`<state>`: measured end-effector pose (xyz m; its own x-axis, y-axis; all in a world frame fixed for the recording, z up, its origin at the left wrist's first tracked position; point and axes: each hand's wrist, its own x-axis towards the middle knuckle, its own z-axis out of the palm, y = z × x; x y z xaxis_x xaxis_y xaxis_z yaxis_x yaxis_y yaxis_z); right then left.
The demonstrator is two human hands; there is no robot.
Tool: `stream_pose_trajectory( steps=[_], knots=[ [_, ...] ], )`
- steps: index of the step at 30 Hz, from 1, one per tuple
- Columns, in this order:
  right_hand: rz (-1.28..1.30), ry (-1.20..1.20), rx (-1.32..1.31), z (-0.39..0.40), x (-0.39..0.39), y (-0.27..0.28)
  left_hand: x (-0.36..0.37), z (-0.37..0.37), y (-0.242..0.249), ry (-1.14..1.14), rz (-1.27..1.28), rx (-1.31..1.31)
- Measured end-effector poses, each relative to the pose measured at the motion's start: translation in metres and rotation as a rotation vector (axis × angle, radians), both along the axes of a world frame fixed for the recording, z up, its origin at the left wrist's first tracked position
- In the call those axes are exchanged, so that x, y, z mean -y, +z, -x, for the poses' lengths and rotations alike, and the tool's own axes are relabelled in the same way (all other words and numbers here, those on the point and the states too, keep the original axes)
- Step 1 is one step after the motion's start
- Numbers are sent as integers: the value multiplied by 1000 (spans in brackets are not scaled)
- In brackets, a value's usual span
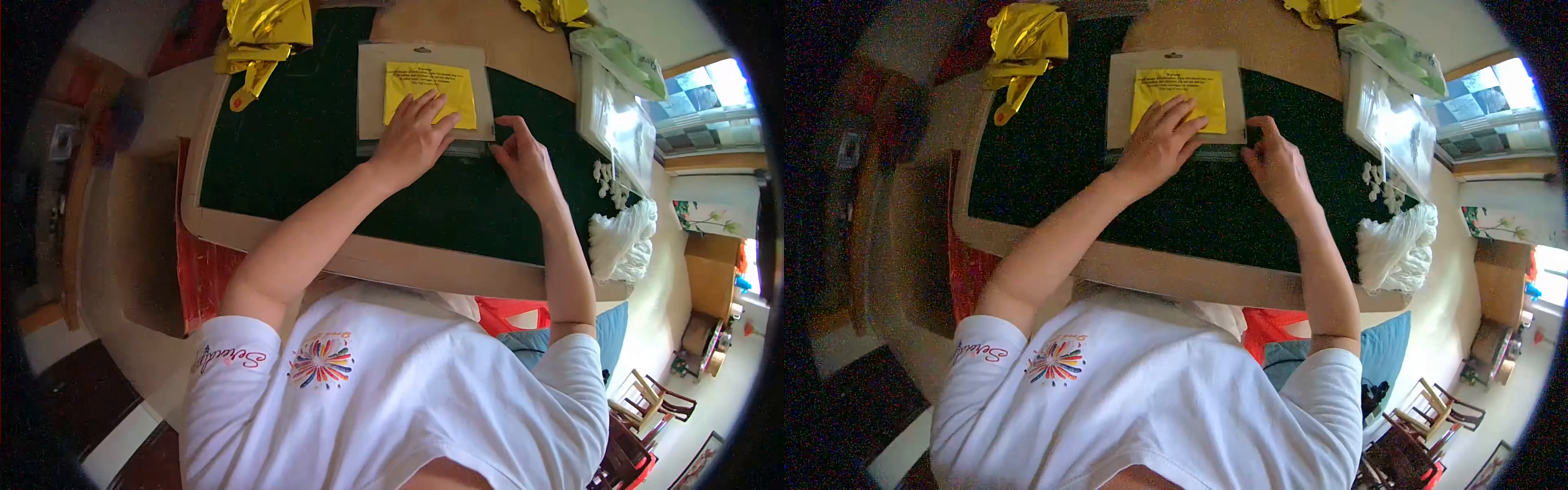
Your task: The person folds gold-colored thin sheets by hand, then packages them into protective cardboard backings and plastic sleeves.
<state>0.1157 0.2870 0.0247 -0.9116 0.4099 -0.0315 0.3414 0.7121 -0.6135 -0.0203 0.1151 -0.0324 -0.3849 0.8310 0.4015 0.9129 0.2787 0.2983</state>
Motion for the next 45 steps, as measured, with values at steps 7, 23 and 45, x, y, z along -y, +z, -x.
stream_pose_trajectory(
  steps=[7,23,45],
  knots=[
    [-607,-368,154,-63,-101,10,9,-16,13,-2,69,-14],
    [-367,531,-292,-32,62,-10,22,-23,17,-10,44,-121],
    [-764,-312,123,-89,-125,-22,119,-15,32,110,-6,4]
  ],
)
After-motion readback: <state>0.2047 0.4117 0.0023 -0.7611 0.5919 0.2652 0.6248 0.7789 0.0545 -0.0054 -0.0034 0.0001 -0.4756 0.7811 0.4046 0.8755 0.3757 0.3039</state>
